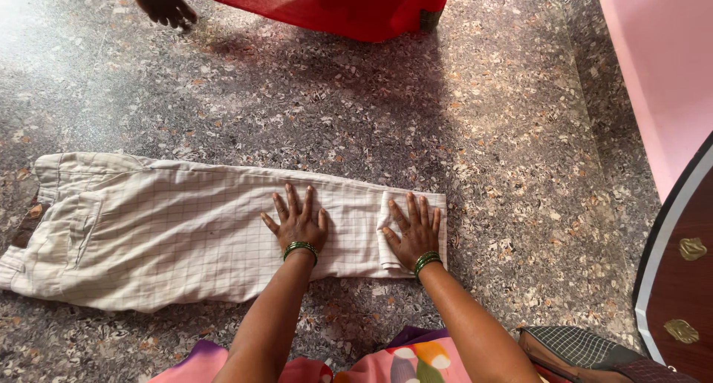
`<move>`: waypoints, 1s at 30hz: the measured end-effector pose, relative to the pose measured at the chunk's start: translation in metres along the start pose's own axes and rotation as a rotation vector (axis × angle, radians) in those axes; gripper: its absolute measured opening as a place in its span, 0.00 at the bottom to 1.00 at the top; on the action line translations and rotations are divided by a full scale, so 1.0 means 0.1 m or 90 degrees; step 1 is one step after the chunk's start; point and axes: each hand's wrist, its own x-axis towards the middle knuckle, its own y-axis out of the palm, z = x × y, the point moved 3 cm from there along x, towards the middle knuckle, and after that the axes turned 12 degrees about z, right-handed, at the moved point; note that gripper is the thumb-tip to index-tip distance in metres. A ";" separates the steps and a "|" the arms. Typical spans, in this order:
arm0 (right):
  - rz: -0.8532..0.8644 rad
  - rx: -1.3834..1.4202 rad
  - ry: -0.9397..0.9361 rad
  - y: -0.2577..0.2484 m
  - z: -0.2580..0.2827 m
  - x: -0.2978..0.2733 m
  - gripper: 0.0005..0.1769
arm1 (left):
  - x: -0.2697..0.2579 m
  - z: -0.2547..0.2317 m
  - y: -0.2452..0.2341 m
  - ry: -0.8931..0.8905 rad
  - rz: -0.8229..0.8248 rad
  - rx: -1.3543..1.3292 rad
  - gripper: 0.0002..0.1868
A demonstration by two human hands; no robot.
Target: The person aligns the legs of a pair of pants, folds them lengthwise, and then rolls them into a compact bundle before placing them inside a bag.
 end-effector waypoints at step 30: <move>0.244 0.463 0.378 -0.14 -0.95 -0.74 0.41 | -0.15 0.09 0.19 0.030 0.059 0.014 0.38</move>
